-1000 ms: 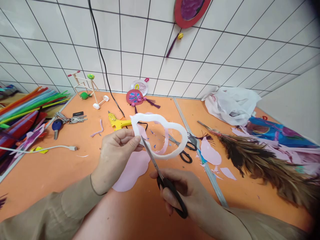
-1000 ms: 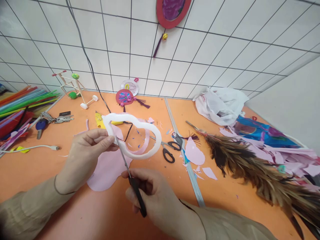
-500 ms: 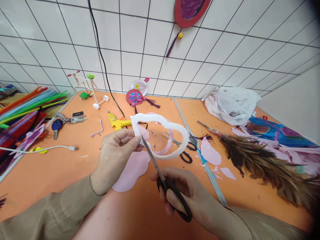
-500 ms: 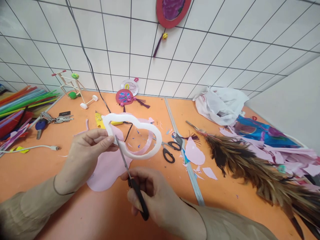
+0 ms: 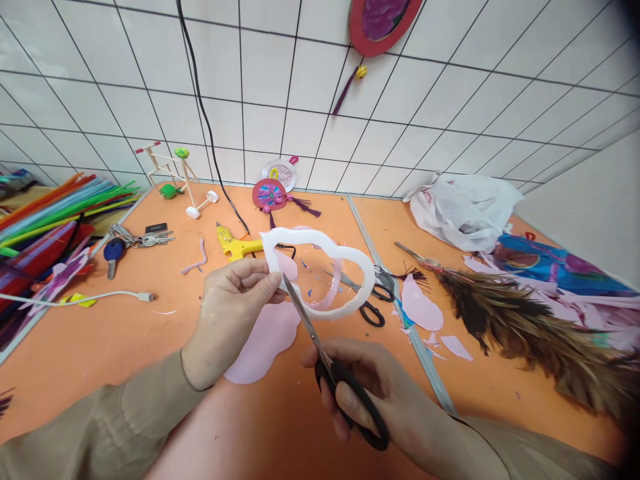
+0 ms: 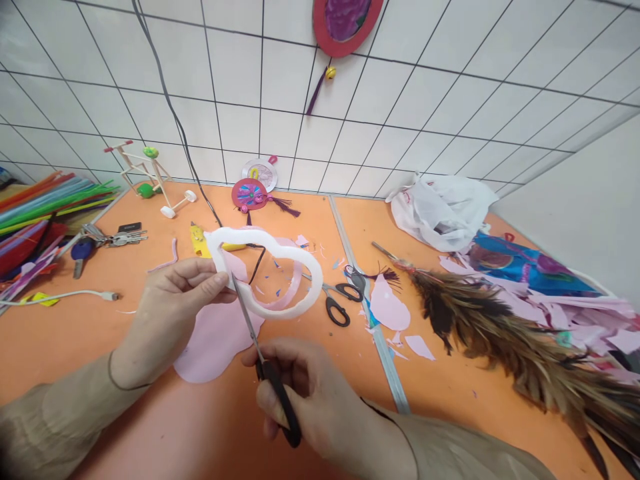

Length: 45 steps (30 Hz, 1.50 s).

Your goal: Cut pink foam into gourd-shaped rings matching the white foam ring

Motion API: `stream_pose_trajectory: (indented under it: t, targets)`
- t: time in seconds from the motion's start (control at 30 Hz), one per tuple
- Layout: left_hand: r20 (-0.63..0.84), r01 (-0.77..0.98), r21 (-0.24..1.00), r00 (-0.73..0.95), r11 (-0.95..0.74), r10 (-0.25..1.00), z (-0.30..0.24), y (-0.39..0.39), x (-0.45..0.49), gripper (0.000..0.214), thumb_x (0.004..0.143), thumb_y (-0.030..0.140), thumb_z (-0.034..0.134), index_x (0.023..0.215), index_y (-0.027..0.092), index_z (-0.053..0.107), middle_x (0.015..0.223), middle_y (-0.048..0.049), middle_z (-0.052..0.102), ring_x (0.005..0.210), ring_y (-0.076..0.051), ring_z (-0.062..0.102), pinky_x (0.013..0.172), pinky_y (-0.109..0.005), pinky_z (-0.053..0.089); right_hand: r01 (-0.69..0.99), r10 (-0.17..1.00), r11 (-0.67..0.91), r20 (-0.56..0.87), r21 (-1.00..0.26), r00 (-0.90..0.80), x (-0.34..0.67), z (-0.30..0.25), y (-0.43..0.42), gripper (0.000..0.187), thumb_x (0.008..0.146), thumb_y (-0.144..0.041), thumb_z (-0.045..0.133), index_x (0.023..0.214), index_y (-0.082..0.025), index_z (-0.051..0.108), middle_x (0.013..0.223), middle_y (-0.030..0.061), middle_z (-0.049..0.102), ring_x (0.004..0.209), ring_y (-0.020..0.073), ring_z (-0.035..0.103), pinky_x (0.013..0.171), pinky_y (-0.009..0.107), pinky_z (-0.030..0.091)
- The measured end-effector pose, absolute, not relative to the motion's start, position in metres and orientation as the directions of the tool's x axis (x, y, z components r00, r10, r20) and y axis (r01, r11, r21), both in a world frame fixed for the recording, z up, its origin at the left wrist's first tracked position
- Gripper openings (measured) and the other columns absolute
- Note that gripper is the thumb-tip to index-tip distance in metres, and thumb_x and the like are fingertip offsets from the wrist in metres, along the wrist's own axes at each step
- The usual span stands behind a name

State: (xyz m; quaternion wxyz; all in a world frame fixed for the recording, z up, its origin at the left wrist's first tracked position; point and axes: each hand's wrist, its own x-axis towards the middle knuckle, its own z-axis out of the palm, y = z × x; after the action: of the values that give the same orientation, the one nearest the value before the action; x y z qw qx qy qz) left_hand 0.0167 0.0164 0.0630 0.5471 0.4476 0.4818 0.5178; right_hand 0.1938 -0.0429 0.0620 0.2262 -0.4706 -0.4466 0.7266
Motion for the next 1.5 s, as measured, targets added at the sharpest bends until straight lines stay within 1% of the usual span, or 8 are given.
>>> stream_pose_trajectory:
  t: [0.17, 0.4, 0.57, 0.73, 1.0, 1.1, 1.27, 1.5]
  targets:
    - [-0.057, -0.140, 0.988, 0.006, 0.057, 0.998, 0.061, 0.016, 0.016, 0.009, 0.076, 0.026, 0.074, 0.076, 0.017, 0.075, 0.073, -0.0028, 0.075, 0.063, -0.014, 0.069, 0.064, -0.024, 0.058, 0.080, 0.761, -0.472, -0.451, -0.878, -0.467, 0.195, 0.059, -0.043, 0.060, 0.064, -0.063, 0.073, 0.098, -0.015, 0.060, 0.061, -0.0058, 0.045, 0.048, 0.0080, 0.048, 0.051, 0.024, 0.042]
    - [-0.062, -0.163, 0.985, 0.026, 0.065, 0.998, 0.061, 0.017, 0.017, 0.007, 0.077, 0.025, 0.074, 0.076, 0.018, 0.076, 0.072, -0.0016, 0.075, 0.063, -0.013, 0.069, 0.063, -0.021, 0.058, 0.082, 0.772, -0.475, -0.459, -0.876, -0.440, 0.192, 0.059, -0.041, 0.058, 0.062, -0.059, 0.075, 0.095, -0.015, 0.057, 0.060, -0.0061, 0.045, 0.048, 0.0076, 0.047, 0.051, 0.024, 0.043]
    - [-0.069, -0.155, 0.985, 0.029, 0.073, 0.997, 0.063, 0.015, 0.017, 0.007, 0.078, 0.025, 0.073, 0.076, 0.018, 0.076, 0.074, -0.0019, 0.076, 0.064, -0.012, 0.069, 0.063, -0.021, 0.057, 0.073, 0.780, -0.492, -0.477, -0.867, -0.405, 0.190, 0.063, -0.041, 0.053, 0.060, -0.053, 0.077, 0.090, -0.015, 0.055, 0.061, -0.0068, 0.045, 0.047, 0.0062, 0.045, 0.052, 0.024, 0.044]
    - [-0.075, -0.157, 0.984, 0.033, 0.079, 0.997, 0.063, 0.015, 0.017, 0.008, 0.077, 0.025, 0.074, 0.076, 0.017, 0.075, 0.074, -0.0026, 0.076, 0.064, -0.013, 0.069, 0.063, -0.021, 0.058, 0.065, 0.778, -0.494, -0.474, -0.867, -0.413, 0.189, 0.066, -0.041, 0.044, 0.061, -0.045, 0.076, 0.088, -0.016, 0.057, 0.062, -0.0070, 0.043, 0.048, 0.0060, 0.043, 0.053, 0.025, 0.043]
    - [-0.078, -0.145, 0.986, 0.068, 0.087, 0.995, 0.062, 0.014, 0.017, 0.007, 0.078, 0.024, 0.072, 0.076, 0.020, 0.076, 0.075, -0.0004, 0.077, 0.064, -0.011, 0.069, 0.063, -0.020, 0.057, 0.022, 0.811, -0.448, -0.417, -0.894, -0.410, 0.190, 0.056, -0.043, 0.037, 0.067, -0.039, 0.068, 0.092, -0.015, 0.057, 0.061, -0.0054, 0.047, 0.049, 0.0070, 0.045, 0.053, 0.024, 0.038]
    - [-0.080, -0.151, 0.985, 0.060, 0.089, 0.995, 0.061, 0.013, 0.017, 0.007, 0.078, 0.023, 0.072, 0.075, 0.020, 0.076, 0.074, -0.0002, 0.077, 0.063, -0.011, 0.068, 0.062, -0.019, 0.057, -0.001, 0.817, -0.425, -0.383, -0.905, -0.431, 0.190, 0.051, -0.045, 0.032, 0.071, -0.035, 0.062, 0.095, -0.015, 0.056, 0.058, -0.0060, 0.045, 0.050, 0.0074, 0.042, 0.052, 0.022, 0.035]
    - [-0.097, -0.148, 0.983, 0.056, 0.104, 0.994, 0.062, 0.013, 0.017, 0.007, 0.079, 0.023, 0.071, 0.075, 0.019, 0.077, 0.074, -0.0009, 0.077, 0.063, -0.011, 0.068, 0.062, -0.018, 0.057, -0.011, 0.835, -0.385, -0.344, -0.923, -0.430, 0.188, 0.040, -0.047, 0.034, 0.073, -0.028, 0.057, 0.104, -0.014, 0.056, 0.055, -0.0080, 0.040, 0.049, 0.0070, 0.036, 0.049, 0.021, 0.028]
    - [-0.085, -0.158, 0.983, 0.060, 0.094, 0.995, 0.061, 0.014, 0.018, 0.008, 0.079, 0.022, 0.071, 0.075, 0.020, 0.077, 0.073, -0.0006, 0.076, 0.063, -0.011, 0.068, 0.062, -0.019, 0.057, -0.002, 0.844, -0.380, -0.345, -0.925, -0.411, 0.187, 0.034, -0.048, 0.037, 0.072, -0.024, 0.055, 0.107, -0.013, 0.056, 0.057, -0.0059, 0.046, 0.052, 0.0082, 0.042, 0.049, 0.021, 0.032]
